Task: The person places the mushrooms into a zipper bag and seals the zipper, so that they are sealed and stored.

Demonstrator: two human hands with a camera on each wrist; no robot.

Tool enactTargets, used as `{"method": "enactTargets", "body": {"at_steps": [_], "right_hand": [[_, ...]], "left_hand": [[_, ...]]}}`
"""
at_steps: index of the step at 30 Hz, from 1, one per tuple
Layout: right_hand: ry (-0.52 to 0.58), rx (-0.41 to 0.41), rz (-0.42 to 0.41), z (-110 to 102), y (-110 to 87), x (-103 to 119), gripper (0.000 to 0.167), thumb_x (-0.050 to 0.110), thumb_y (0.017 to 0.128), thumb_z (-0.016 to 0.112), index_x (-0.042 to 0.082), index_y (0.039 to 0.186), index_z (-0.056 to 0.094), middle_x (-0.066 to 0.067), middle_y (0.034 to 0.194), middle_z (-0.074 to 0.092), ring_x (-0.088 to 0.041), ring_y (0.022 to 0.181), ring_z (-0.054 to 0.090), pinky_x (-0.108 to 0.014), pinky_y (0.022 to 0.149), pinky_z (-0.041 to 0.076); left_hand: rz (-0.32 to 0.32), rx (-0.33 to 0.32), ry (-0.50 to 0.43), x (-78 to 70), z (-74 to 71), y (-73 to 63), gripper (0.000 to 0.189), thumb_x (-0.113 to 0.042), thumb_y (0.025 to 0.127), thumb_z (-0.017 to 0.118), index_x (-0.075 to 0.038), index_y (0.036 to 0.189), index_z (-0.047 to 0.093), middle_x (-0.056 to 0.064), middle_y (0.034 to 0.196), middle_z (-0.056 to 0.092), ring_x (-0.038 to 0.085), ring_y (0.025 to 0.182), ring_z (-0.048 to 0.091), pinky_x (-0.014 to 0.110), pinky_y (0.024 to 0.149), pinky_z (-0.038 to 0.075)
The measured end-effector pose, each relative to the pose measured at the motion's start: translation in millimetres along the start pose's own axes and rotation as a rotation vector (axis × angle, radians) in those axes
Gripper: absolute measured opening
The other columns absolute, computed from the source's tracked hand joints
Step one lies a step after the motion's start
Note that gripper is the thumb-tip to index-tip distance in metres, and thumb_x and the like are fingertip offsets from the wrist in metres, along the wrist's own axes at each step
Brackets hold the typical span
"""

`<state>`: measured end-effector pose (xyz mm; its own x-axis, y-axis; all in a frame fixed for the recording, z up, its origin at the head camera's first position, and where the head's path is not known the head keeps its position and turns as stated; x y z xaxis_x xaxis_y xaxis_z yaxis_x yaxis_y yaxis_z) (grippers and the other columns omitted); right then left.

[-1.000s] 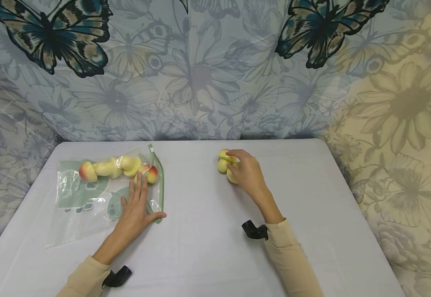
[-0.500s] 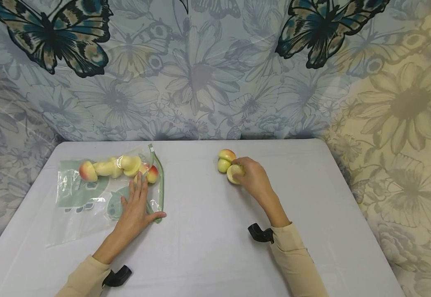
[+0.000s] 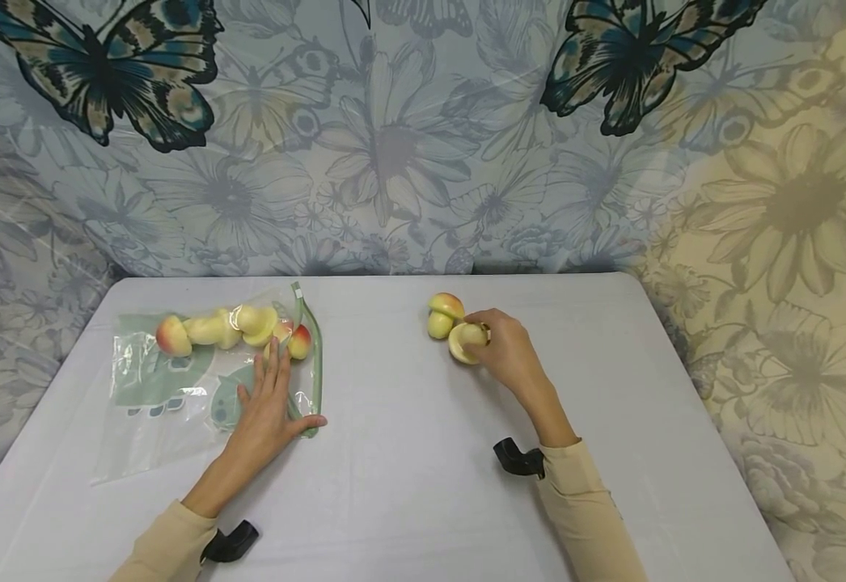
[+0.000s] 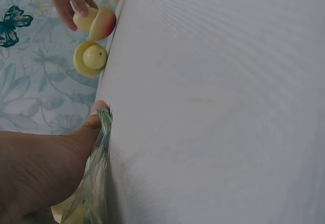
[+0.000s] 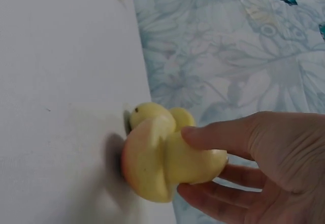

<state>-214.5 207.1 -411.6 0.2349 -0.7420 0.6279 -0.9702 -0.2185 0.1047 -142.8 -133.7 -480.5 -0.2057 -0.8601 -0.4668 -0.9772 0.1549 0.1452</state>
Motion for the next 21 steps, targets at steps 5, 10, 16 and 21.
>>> {"method": "enactTargets", "body": {"at_steps": [5,10,16,21], "right_hand": [[0.08,-0.037,-0.041,-7.0,-0.3,2.6,0.04,-0.001,0.08,0.078,-0.006,0.118,0.065,-0.022,0.117,0.065,-0.035,0.104,0.063,-0.039,0.078,0.057],[0.173,-0.085,-0.061,-12.2,2.2,6.4,0.042,0.002,0.08,0.079,-0.004,0.119,0.065,-0.019,0.119,0.065,-0.033,0.107,0.063,-0.028,0.076,0.057],[0.33,-0.136,-0.02,-14.9,5.0,11.2,0.041,0.011,0.083,0.079,-0.001,0.12,0.066,-0.016,0.124,0.064,-0.031,0.111,0.061,-0.013,0.075,0.052],[0.4,-0.116,0.038,-9.1,7.4,16.4,0.043,0.018,0.084,0.079,0.0,0.121,0.066,-0.014,0.126,0.063,-0.031,0.112,0.061,-0.014,0.074,0.052]], "left_hand": [[-0.007,0.008,-0.001,-0.2,-0.6,-0.1,0.125,-0.042,0.067,0.085,0.003,0.155,0.01,0.014,0.164,-0.01,0.053,0.144,-0.001,0.085,0.093,0.012],[-0.018,0.023,-0.004,-0.3,-0.4,-0.1,0.125,-0.043,0.068,0.084,0.003,0.155,0.008,0.013,0.163,-0.011,0.052,0.144,-0.003,0.084,0.093,0.01],[-0.018,0.031,-0.019,-0.1,0.2,-0.2,0.126,-0.044,0.069,0.084,0.001,0.156,0.004,0.011,0.163,-0.015,0.051,0.144,-0.006,0.084,0.094,0.009],[-0.006,0.011,-0.021,-0.3,-0.3,-0.8,0.126,-0.043,0.067,0.085,0.001,0.156,0.006,0.012,0.163,-0.013,0.052,0.144,-0.004,0.085,0.093,0.01]]}}
Point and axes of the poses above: each hand's wrist, its own y-axis towards the middle knuckle, its own z-axis out of the palm, x = y × z, the point moved 5 cm from there along y, towards the middle knuckle
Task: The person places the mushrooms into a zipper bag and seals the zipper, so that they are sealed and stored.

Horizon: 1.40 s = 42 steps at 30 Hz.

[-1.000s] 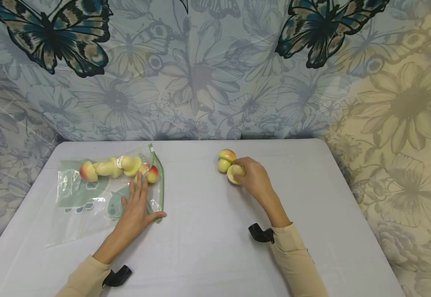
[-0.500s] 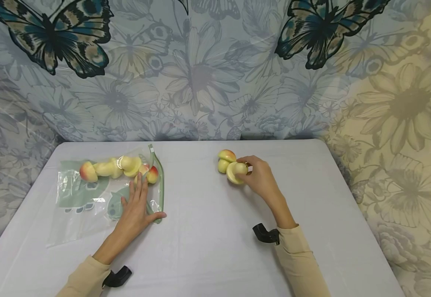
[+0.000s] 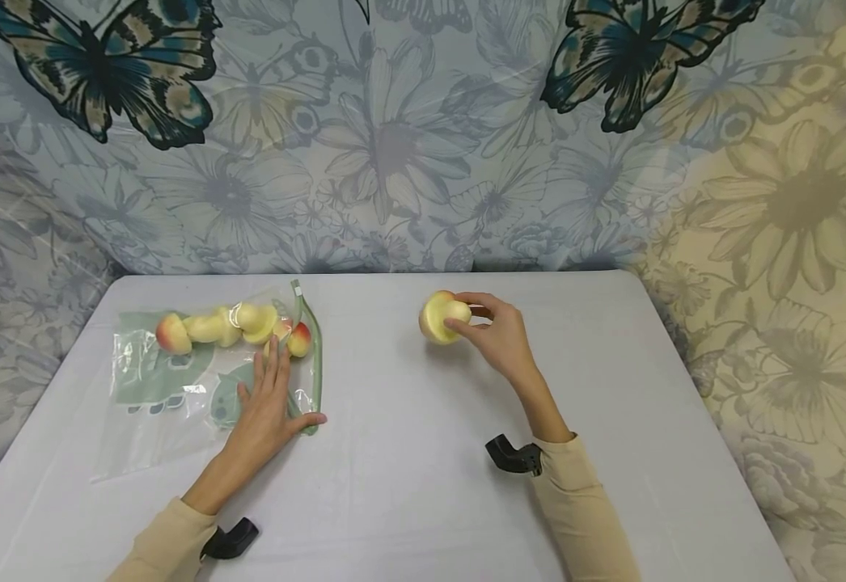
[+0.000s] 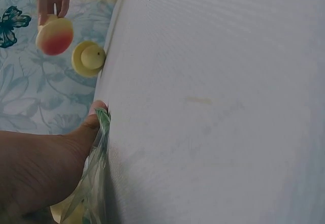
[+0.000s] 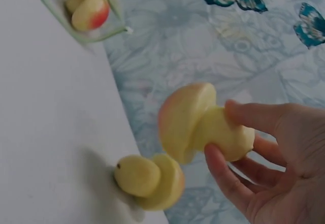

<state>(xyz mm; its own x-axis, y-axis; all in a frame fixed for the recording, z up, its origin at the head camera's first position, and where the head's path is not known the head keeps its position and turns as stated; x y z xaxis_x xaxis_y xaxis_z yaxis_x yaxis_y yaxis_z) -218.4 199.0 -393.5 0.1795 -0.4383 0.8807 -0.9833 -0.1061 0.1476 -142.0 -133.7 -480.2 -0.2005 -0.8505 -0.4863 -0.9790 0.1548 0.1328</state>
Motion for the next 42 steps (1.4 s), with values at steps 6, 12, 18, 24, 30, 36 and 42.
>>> {"method": "enactTargets", "body": {"at_steps": [6,12,18,24,30,36,42], "right_hand": [[0.04,0.014,0.034,16.0,2.8,1.4,0.042,0.018,0.085,0.078,0.003,0.122,0.066,-0.01,0.131,0.061,-0.029,0.115,0.06,-0.018,0.077,0.053],[0.069,0.035,0.041,38.0,3.0,2.4,0.042,0.017,0.085,0.078,0.003,0.123,0.066,-0.009,0.14,0.055,-0.029,0.116,0.06,-0.031,0.084,0.054],[0.113,0.067,0.036,63.6,7.3,6.2,0.04,0.014,0.085,0.077,0.003,0.122,0.066,-0.01,0.132,0.055,-0.032,0.117,0.059,-0.04,0.089,0.054],[0.18,0.122,0.04,93.2,16.8,5.0,0.041,0.013,0.085,0.077,0.003,0.123,0.066,-0.012,0.132,0.059,-0.032,0.118,0.06,-0.043,0.089,0.054],[0.24,0.187,0.092,122.7,21.2,0.5,0.044,0.014,0.085,0.077,0.004,0.126,0.065,-0.009,0.134,0.058,-0.029,0.116,0.061,-0.035,0.085,0.055],[0.286,0.2,0.09,140.1,25.5,0.6,0.044,0.013,0.085,0.076,0.002,0.126,0.064,-0.011,0.129,0.06,-0.029,0.11,0.065,-0.035,0.082,0.056],[0.346,0.235,0.102,155.9,29.0,-2.7,0.043,0.009,0.087,0.074,-0.002,0.127,0.062,-0.014,0.129,0.061,-0.028,0.105,0.067,-0.034,0.081,0.056]], "left_hand": [[0.002,-0.011,0.017,0.1,0.0,0.8,0.126,-0.043,0.066,0.085,0.003,0.155,0.008,0.013,0.164,-0.011,0.054,0.143,0.0,0.085,0.093,0.011],[-0.018,0.009,0.016,-0.4,0.2,1.6,0.126,-0.043,0.067,0.085,0.002,0.155,0.007,0.013,0.163,-0.012,0.052,0.144,-0.002,0.084,0.094,0.01],[-0.029,0.027,-0.001,-0.6,0.6,1.6,0.127,-0.044,0.068,0.085,0.001,0.156,0.005,0.011,0.163,-0.015,0.05,0.144,-0.006,0.084,0.095,0.008],[-0.039,0.027,-0.003,0.4,1.0,2.2,0.129,-0.043,0.067,0.085,0.0,0.156,0.003,0.011,0.163,-0.015,0.049,0.145,-0.007,0.083,0.095,0.008],[-0.034,0.011,0.003,0.8,0.3,2.1,0.129,-0.042,0.066,0.086,0.001,0.156,0.005,0.012,0.163,-0.012,0.05,0.145,-0.005,0.084,0.095,0.01],[-0.031,0.007,0.001,0.6,-0.1,1.6,0.128,-0.042,0.066,0.086,0.001,0.156,0.006,0.012,0.164,-0.011,0.05,0.145,-0.004,0.084,0.094,0.01],[-0.033,0.018,0.008,-0.2,0.2,1.3,0.128,-0.043,0.067,0.085,0.002,0.156,0.005,0.013,0.163,-0.011,0.049,0.145,-0.004,0.083,0.095,0.011]]}}
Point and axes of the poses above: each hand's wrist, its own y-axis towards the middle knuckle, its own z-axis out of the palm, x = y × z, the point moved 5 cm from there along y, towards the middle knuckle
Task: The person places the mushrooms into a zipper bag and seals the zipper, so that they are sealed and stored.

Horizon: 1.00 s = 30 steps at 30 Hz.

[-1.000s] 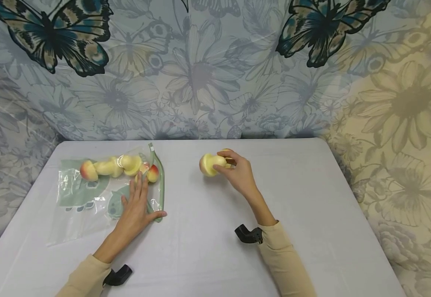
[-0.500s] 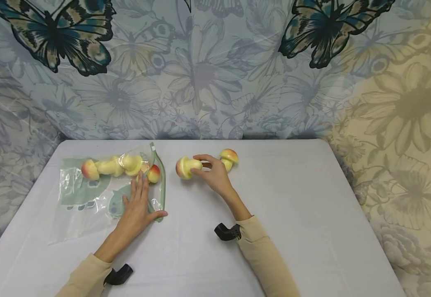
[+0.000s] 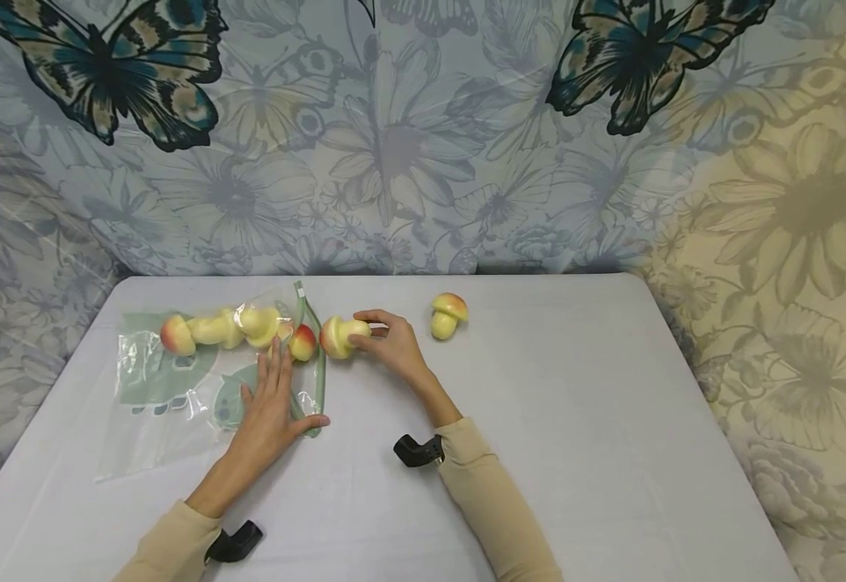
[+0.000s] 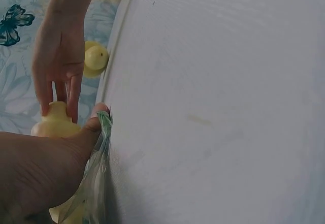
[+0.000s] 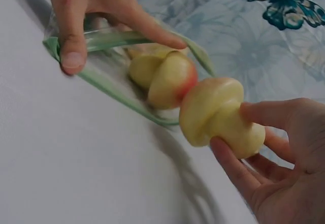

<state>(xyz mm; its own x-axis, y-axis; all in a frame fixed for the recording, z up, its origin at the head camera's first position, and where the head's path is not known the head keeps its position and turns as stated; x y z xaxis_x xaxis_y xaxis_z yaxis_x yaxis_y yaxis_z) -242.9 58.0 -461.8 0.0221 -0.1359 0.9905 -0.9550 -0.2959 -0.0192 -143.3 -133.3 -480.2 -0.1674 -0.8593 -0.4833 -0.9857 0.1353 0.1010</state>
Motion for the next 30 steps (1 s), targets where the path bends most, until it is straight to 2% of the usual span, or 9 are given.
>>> {"method": "enactTargets", "body": {"at_steps": [5,12,23,28,30], "right_hand": [[0.03,0.017,0.009,10.9,1.4,-3.7,0.041,0.006,0.089,0.072,-0.005,0.127,0.06,-0.018,0.129,0.06,-0.031,0.107,0.067,-0.03,0.079,0.056],[0.085,0.031,-0.022,22.5,1.6,-1.5,0.043,0.002,0.091,0.068,-0.012,0.129,0.055,-0.026,0.131,0.054,-0.039,0.109,0.064,-0.039,0.084,0.056],[0.108,-0.034,-0.045,29.0,3.7,-3.0,0.038,-0.003,0.089,0.067,-0.013,0.125,0.058,-0.027,0.127,0.055,-0.04,0.106,0.065,-0.032,0.08,0.057],[0.072,-0.041,-0.065,31.8,4.0,-5.6,0.036,-0.003,0.09,0.067,-0.01,0.124,0.059,-0.026,0.128,0.056,-0.038,0.108,0.065,-0.031,0.081,0.057],[0.024,-0.061,-0.065,31.5,4.1,-6.6,0.036,0.0,0.089,0.069,-0.008,0.123,0.061,-0.023,0.128,0.058,-0.037,0.108,0.065,-0.032,0.083,0.056]], "left_hand": [[0.011,-0.004,0.02,-1.1,0.6,0.4,0.128,-0.044,0.067,0.085,0.002,0.156,0.005,0.013,0.163,-0.012,0.05,0.145,-0.003,0.083,0.094,0.014],[0.02,-0.008,0.031,-1.9,0.0,-0.3,0.129,-0.045,0.067,0.084,-0.001,0.156,0.001,0.012,0.163,-0.013,0.052,0.144,-0.003,0.083,0.094,0.015],[0.027,-0.015,0.036,0.5,0.2,-0.5,0.129,-0.046,0.067,0.084,-0.002,0.157,0.002,0.011,0.164,-0.01,0.051,0.145,-0.004,0.083,0.095,0.013],[0.023,-0.011,0.036,0.6,0.2,0.0,0.127,-0.047,0.067,0.084,-0.001,0.157,0.006,0.011,0.164,-0.008,0.05,0.145,-0.005,0.083,0.096,0.013],[0.024,-0.011,0.04,0.7,0.2,0.3,0.126,-0.047,0.067,0.084,0.0,0.156,0.008,0.011,0.164,-0.007,0.05,0.145,-0.006,0.083,0.096,0.013]]}}
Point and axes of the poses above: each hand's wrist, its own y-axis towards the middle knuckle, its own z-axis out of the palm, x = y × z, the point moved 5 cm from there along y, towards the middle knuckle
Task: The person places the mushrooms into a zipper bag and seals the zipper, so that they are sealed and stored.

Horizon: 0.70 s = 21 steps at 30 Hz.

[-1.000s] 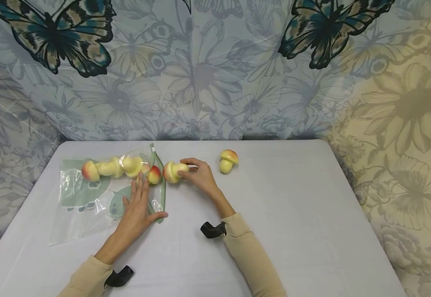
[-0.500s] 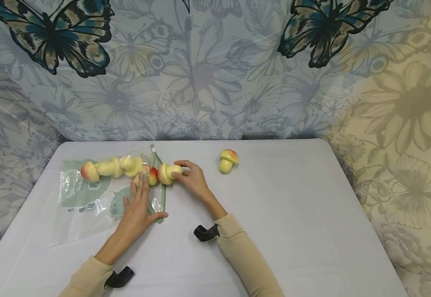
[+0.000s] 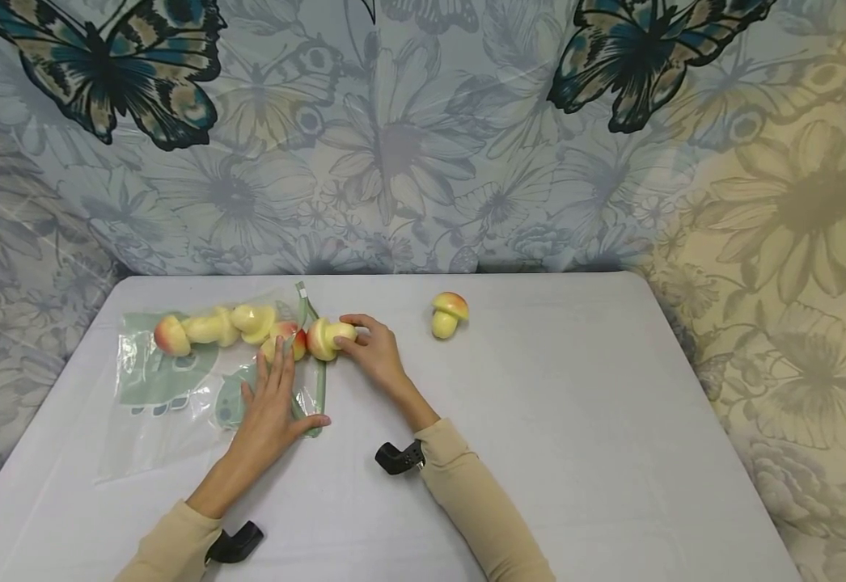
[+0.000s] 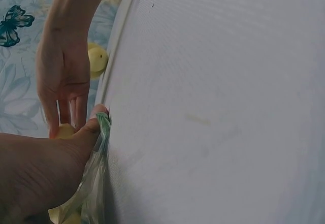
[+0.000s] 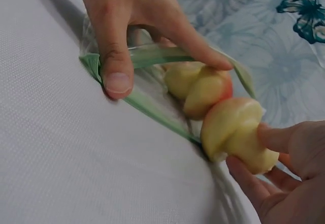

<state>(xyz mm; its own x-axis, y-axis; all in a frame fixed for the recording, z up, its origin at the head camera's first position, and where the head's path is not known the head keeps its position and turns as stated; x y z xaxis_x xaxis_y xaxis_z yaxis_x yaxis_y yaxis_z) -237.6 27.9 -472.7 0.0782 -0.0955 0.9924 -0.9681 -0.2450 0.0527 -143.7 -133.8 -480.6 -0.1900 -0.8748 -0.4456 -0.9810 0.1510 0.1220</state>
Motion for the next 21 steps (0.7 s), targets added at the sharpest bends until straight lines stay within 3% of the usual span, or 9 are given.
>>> {"method": "enactTargets", "body": {"at_steps": [7,21], "right_hand": [[-0.191,-0.081,0.0,-4.0,1.2,2.1,0.036,0.012,0.086,0.076,0.0,0.119,0.067,-0.015,0.121,0.067,-0.031,0.105,0.067,-0.035,0.088,0.054],[-0.208,-0.114,0.034,-3.0,2.5,1.4,0.033,0.015,0.086,0.076,0.001,0.116,0.07,-0.016,0.116,0.07,-0.029,0.099,0.07,-0.035,0.085,0.055]], "left_hand": [[0.004,0.005,-0.001,0.2,0.1,0.3,0.124,-0.047,0.068,0.083,0.002,0.155,0.011,0.011,0.164,-0.007,0.049,0.145,-0.009,0.083,0.096,0.012],[0.003,0.011,-0.008,0.6,0.7,1.1,0.125,-0.047,0.067,0.084,0.001,0.156,0.01,0.011,0.164,-0.006,0.049,0.144,-0.009,0.083,0.096,0.01]]}}
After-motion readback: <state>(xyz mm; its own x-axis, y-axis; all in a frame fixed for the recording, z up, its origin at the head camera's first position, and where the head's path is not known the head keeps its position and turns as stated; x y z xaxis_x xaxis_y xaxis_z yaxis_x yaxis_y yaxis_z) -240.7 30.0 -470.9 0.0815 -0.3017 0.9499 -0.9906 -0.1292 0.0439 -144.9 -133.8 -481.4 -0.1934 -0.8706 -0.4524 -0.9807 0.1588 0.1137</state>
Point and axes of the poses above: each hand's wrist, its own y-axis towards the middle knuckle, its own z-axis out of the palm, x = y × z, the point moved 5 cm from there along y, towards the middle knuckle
